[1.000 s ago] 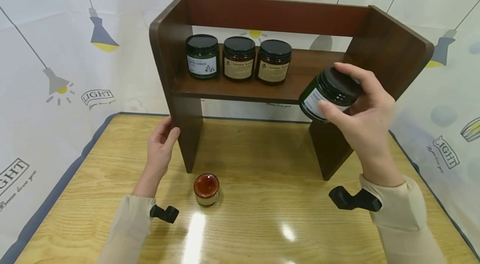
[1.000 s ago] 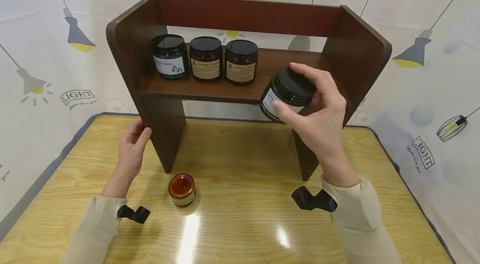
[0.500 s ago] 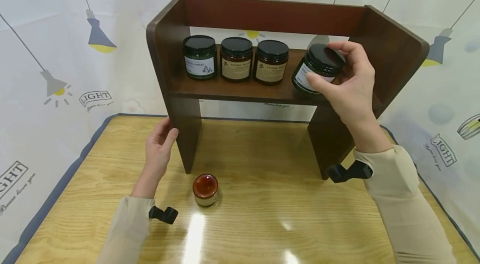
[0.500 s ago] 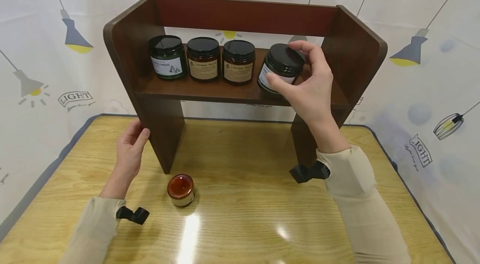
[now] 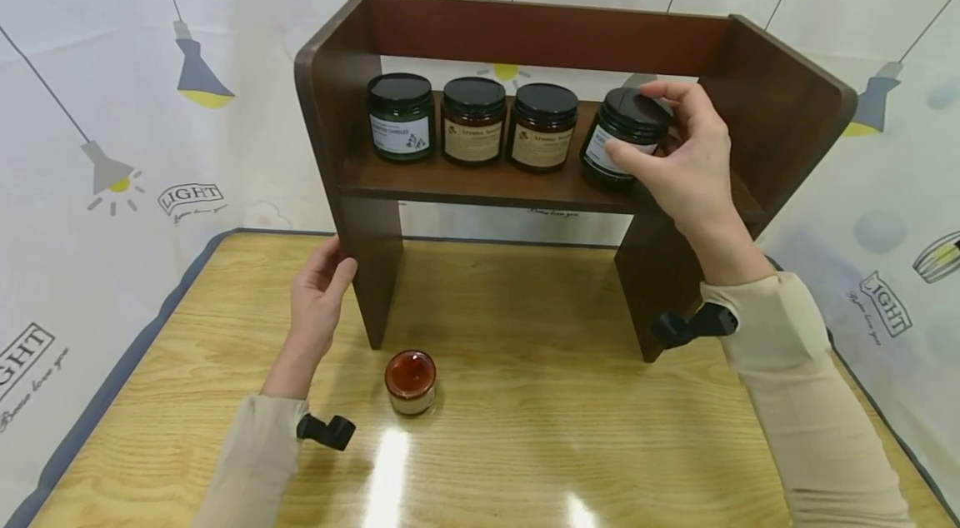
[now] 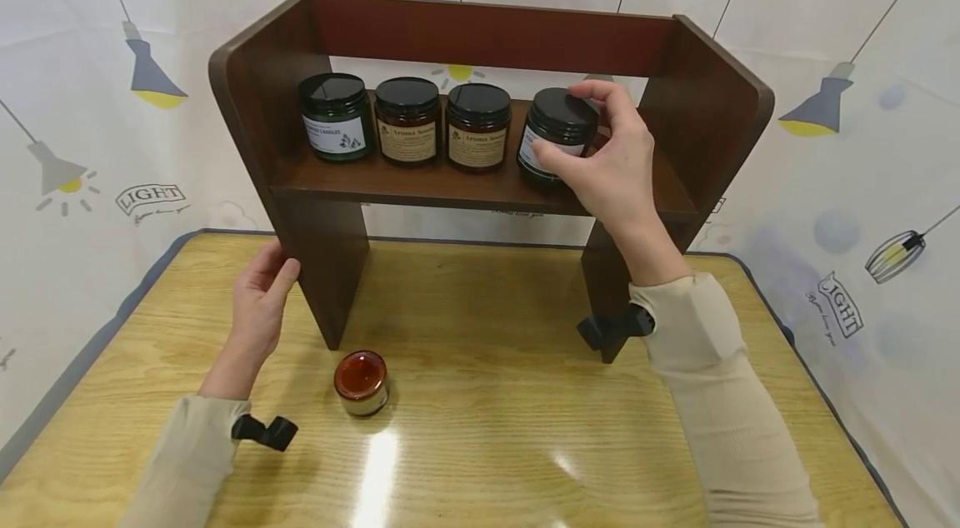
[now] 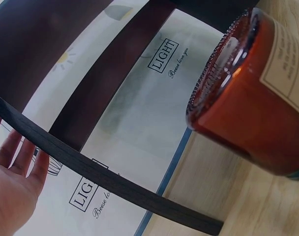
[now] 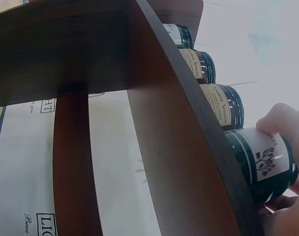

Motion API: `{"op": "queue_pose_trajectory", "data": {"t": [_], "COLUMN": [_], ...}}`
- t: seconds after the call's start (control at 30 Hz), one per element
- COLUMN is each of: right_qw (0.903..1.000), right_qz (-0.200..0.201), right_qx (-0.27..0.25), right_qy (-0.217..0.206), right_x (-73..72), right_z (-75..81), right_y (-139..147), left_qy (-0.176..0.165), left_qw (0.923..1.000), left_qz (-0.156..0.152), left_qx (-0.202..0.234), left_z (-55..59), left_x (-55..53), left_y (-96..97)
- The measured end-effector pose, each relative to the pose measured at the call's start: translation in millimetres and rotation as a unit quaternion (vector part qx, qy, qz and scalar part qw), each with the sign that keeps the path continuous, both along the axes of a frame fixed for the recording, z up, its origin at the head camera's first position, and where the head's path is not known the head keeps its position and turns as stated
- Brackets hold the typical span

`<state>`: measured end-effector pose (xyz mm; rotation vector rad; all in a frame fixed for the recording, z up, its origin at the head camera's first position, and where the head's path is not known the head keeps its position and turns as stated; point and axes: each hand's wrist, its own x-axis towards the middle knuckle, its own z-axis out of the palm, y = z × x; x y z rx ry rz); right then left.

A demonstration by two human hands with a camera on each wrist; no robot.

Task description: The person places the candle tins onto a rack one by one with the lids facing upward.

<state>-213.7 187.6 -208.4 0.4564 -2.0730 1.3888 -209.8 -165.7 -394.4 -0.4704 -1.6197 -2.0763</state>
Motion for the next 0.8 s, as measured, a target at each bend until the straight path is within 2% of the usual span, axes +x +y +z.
{"op": "queue_pose_trajectory", "data": {"t": [0.37, 0.8], "right_qw": [0.9980, 0.9967], "right_qz": [-0.021, -0.011], "right_qx": [0.032, 0.043], "right_qy": [-0.050, -0.068], "right_x": [-12.0, -16.1], "right_z": [1.1, 3.0], "right_y": [1, 2], "left_qy": [-0.005, -0.005], "left_qw": [1.0000, 1.0000], "left_qz": [0.002, -0.004], "left_qx": [-0.003, -0.007], "left_z": [-0.4, -0.5], "left_x": [-0.2, -0.4], "left_y": [-0.4, -1.3]}}
